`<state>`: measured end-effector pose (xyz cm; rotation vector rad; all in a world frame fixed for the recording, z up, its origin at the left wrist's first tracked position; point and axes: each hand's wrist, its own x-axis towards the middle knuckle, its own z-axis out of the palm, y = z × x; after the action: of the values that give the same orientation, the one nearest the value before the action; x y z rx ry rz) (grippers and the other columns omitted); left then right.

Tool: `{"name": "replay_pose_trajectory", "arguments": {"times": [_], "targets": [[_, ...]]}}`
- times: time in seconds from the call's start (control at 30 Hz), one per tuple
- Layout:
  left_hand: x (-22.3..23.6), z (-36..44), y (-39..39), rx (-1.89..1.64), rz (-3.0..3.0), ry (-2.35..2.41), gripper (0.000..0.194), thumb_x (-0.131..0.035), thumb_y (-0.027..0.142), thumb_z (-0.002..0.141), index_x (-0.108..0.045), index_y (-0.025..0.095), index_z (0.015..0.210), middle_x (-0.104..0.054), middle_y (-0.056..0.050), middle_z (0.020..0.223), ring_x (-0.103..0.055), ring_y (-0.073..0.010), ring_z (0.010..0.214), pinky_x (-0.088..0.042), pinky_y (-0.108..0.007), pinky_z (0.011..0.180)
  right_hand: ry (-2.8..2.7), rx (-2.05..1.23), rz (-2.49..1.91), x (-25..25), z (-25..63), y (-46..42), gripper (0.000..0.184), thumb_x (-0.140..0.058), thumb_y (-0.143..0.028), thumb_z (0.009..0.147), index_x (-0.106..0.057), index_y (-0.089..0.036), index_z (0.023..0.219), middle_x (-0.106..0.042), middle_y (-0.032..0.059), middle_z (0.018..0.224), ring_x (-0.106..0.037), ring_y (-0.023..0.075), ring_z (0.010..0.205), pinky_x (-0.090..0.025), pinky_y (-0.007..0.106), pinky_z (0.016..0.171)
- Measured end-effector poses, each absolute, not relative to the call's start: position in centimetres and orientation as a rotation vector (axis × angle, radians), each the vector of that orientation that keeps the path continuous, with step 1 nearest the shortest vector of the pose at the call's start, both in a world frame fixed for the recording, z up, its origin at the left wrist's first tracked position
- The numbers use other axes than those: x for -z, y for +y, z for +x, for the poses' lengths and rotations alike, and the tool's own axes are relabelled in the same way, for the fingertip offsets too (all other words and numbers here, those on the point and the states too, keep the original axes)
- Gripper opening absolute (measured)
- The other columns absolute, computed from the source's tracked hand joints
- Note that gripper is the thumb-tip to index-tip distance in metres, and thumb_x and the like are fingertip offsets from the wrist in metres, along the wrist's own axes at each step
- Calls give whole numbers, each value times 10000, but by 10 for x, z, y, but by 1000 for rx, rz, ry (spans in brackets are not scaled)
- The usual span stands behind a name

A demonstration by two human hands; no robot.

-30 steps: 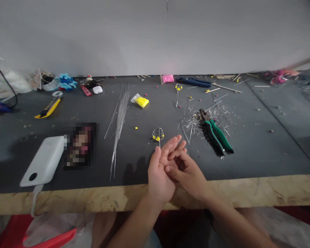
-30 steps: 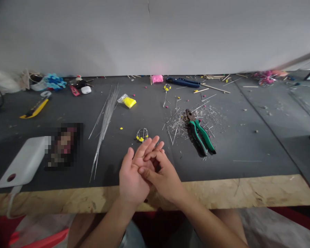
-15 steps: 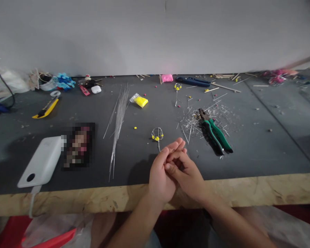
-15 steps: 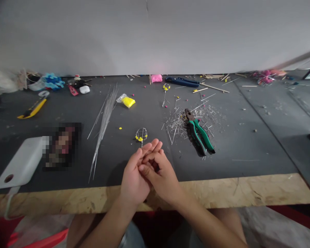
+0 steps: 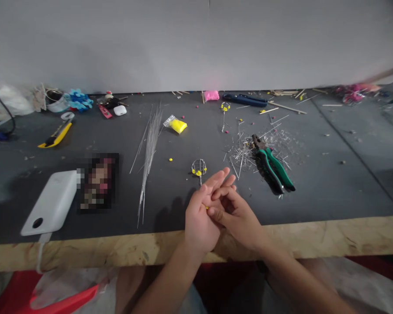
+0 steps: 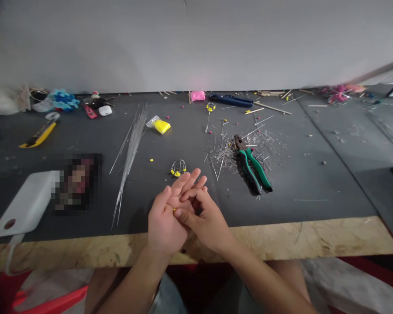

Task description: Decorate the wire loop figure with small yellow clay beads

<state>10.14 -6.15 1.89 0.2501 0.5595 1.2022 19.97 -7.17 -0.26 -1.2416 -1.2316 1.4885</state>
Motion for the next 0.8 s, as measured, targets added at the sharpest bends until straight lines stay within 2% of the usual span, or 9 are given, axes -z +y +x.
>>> {"name": "replay_pose_trajectory", "arguments": {"times": [0.1, 0.27, 0.43, 0.8], "targets": [[-18, 101, -62, -1179, 278, 552, 359, -456, 365, 901, -712, 203, 1093, -553, -57, 1401, -437, -272, 1347, -287, -420, 1147, -1206, -1476, -1239, 3, 201, -71, 104, -646, -308, 832, -571, -244, 868, -554, -2, 832, -510, 166, 763, -450, 318, 709], [-17, 101, -60, -1209, 282, 533, 410, -410, 418, 917, -697, 211, 1125, -538, -56, 1416, -435, -284, 1347, -270, -444, 1151, -1209, -1544, -1212, 4, 200, -72, 221, -711, -292, 782, -555, -260, 936, -549, -9, 880, -501, 156, 770, -439, 300, 693], [-17, 101, -61, -1194, 307, 533, 406, -404, 396, 922, -693, 203, 1131, -527, -56, 1426, -425, -274, 1355, -283, -424, 1148, -1180, -1538, -1221, 5, 201, -72, 159, -671, -324, 818, -559, -248, 902, -526, -10, 820, -482, 156, 743, -428, 302, 680], [-15, 100, -55, -1170, 135, 525, 406, -409, 438, 930, -708, 207, 1075, -620, -73, 1320, -503, -257, 1296, -282, -430, 1145, -1229, -1465, -1295, 4, 198, -71, 201, -696, -348, 784, -581, -244, 913, -574, 8, 869, -518, 168, 761, -458, 319, 692]]}}
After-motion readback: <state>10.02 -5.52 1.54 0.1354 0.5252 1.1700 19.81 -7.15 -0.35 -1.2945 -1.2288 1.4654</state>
